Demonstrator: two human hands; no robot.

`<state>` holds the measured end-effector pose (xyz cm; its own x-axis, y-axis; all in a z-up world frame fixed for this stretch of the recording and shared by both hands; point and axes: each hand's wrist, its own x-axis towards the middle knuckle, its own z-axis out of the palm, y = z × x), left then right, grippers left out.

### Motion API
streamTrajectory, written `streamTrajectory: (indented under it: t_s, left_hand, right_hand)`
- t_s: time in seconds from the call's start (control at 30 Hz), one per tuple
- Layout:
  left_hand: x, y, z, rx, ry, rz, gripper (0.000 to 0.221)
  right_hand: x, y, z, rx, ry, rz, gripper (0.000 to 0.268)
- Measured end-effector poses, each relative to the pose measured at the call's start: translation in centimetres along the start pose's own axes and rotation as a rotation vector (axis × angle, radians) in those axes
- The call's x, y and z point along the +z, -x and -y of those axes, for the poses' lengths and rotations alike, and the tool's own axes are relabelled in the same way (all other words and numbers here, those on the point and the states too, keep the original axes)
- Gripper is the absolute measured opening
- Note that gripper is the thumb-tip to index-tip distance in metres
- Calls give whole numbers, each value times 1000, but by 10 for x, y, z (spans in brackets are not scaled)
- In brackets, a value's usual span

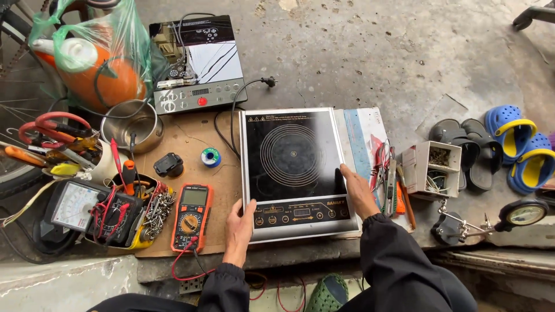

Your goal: Unscrewing the back casing of an induction cooker using a power drill and opening it to expose internal components.

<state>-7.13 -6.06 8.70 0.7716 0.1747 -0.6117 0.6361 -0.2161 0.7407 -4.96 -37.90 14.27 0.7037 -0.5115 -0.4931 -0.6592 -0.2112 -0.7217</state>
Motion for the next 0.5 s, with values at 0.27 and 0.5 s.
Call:
streamTrajectory:
  t_s: [0.27,0.5]
  left_hand:
    - [23,-25,-46,18,106,3,92]
    - [21,-73,-1,63,196,-61,81]
  right_hand:
    - [13,-75,-45,190,-394,40,104]
    - [1,-90,-54,105,-357,138,84]
